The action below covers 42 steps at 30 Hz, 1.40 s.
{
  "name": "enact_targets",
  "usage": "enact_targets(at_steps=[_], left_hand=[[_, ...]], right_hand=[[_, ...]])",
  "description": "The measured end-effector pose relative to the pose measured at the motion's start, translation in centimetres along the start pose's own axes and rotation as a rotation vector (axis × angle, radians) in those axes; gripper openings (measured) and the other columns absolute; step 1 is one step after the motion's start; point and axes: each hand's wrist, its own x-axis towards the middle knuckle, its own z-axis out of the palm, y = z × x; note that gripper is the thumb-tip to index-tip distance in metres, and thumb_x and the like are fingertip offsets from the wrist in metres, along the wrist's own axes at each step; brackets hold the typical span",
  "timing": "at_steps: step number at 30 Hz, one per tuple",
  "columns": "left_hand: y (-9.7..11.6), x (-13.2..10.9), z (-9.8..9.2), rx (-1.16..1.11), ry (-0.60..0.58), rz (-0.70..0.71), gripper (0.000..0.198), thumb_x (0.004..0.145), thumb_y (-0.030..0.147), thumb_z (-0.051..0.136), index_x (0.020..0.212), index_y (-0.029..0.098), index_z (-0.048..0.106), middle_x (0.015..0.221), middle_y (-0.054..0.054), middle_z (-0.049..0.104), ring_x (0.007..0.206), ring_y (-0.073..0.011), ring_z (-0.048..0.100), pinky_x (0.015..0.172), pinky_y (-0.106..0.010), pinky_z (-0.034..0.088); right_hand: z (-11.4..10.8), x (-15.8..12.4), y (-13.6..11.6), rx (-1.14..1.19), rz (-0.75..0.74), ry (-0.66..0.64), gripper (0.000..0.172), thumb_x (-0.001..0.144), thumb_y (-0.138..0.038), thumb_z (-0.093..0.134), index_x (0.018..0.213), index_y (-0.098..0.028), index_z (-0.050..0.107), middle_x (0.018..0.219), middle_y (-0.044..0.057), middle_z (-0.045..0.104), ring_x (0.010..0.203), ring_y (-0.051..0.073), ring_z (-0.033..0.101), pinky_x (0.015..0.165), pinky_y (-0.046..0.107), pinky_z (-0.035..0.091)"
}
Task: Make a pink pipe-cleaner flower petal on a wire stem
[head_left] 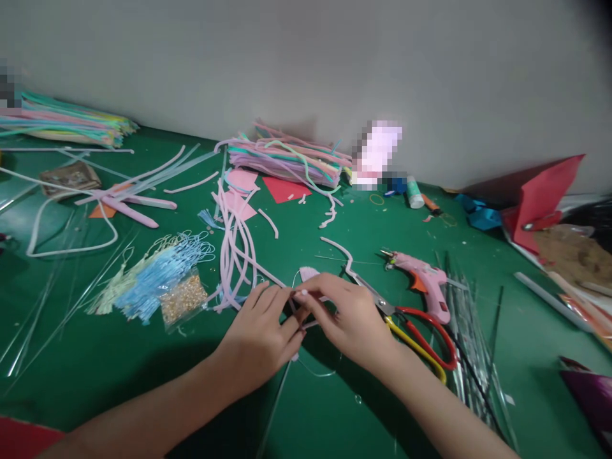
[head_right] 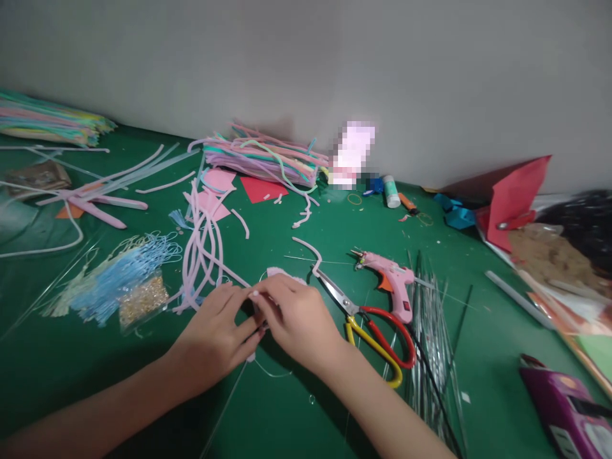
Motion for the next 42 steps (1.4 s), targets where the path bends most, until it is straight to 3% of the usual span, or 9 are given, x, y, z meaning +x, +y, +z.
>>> enact_targets(at_steps=[4,9,14,21,25,28,33,38,42], left_hand=[[0.2,-0.4,0.1,0.034,0.019,0.071,0.031,0.090,0.021,0.051,0.118,0.014,0.062,0.113,-0.012,0.066,0.107,-0.0273,0.057,0.101,-0.052,0.040],[-0.1,-0.5,0.1,0.013,0.069,0.086,0.028,0.091,0.016,0.050,0.115,0.013,0.064,0.110,-0.010,0.070,0.110,-0.0271,0.058,0.098,-0.050,0.044],[-1.5,1.5,-1.0,-0.179,0.047,0.025,0.018,0.092,0.019,0.052,0.097,0.015,0.069,0.093,-0.007,0.070,0.107,-0.0259,0.055,0.092,-0.044,0.047],[-2.7,4.0,-1.4,-0.264,-0.246,0.127,0.020,0.093,0.024,0.051,0.088,0.016,0.068,0.082,-0.006,0.063,0.091,-0.0230,0.052,0.083,-0.039,0.044],[-2.8,4.1,-1.3,-0.281,-0.269,0.107,0.022,0.095,0.027,0.048,0.096,0.015,0.066,0.085,-0.006,0.063,0.092,-0.0233,0.050,0.083,-0.038,0.042],[-3.0,4.3,-1.4,-0.271,-0.289,0.109,0.022,0.094,0.030,0.049,0.100,0.014,0.064,0.089,-0.008,0.062,0.093,-0.0244,0.050,0.083,-0.040,0.043],[-3.4,5.2,-1.3,-0.284,-0.278,0.126,0.019,0.091,0.029,0.052,0.095,0.014,0.064,0.094,-0.010,0.061,0.096,-0.0252,0.053,0.084,-0.042,0.046],[-4.0,5.7,-0.6,-0.396,-0.260,0.214,0.016,0.090,0.020,0.051,0.099,0.015,0.065,0.124,-0.013,0.060,0.128,-0.0272,0.045,0.105,-0.046,0.037],[-4.4,5.9,-0.1,-0.448,-0.341,0.280,0.027,0.092,0.016,0.046,0.117,0.014,0.057,0.130,-0.012,0.060,0.132,-0.0229,0.044,0.111,-0.046,0.032]], right_hand=[[-0.2,-2.9,0.6,0.101,0.206,0.197,0.013,0.093,-0.024,0.049,0.093,-0.021,0.061,0.091,0.005,0.071,0.083,0.016,0.067,0.076,0.027,0.050],[-0.2,-5.1,1.4,0.169,0.345,0.207,0.014,0.097,-0.028,0.041,0.096,-0.022,0.054,0.091,0.006,0.070,0.083,0.017,0.067,0.073,0.028,0.052],[-0.1,-5.9,1.5,0.231,0.277,0.074,0.010,0.097,-0.025,0.041,0.102,-0.024,0.050,0.111,0.009,0.067,0.109,0.019,0.062,0.091,0.033,0.049],[-0.8,-5.4,1.0,-0.027,0.088,0.040,0.013,0.092,-0.017,0.047,0.104,-0.022,0.052,0.100,0.007,0.067,0.096,0.018,0.064,0.083,0.031,0.051],[-1.7,-3.6,0.8,-0.243,0.041,0.079,0.015,0.089,-0.015,0.048,0.100,-0.018,0.058,0.090,0.007,0.067,0.080,0.019,0.063,0.071,0.032,0.051],[-2.3,-1.9,0.7,-0.493,-0.101,0.040,0.015,0.084,-0.010,0.048,0.087,-0.014,0.062,0.079,0.008,0.065,0.077,0.022,0.060,0.069,0.035,0.049],[-2.7,-0.2,0.1,-0.843,-0.239,-0.081,0.011,0.081,-0.010,0.055,0.076,-0.014,0.064,0.072,0.007,0.065,0.077,0.027,0.061,0.077,0.043,0.047],[-2.4,0.0,-0.1,-0.896,-0.253,-0.177,0.010,0.077,-0.005,0.061,0.076,-0.014,0.066,0.076,0.007,0.068,0.075,0.026,0.063,0.073,0.040,0.048],[-1.7,-0.9,0.7,-0.800,-0.205,-0.116,0.009,0.079,-0.005,0.060,0.080,-0.013,0.065,0.074,0.007,0.069,0.067,0.022,0.063,0.064,0.035,0.049]])
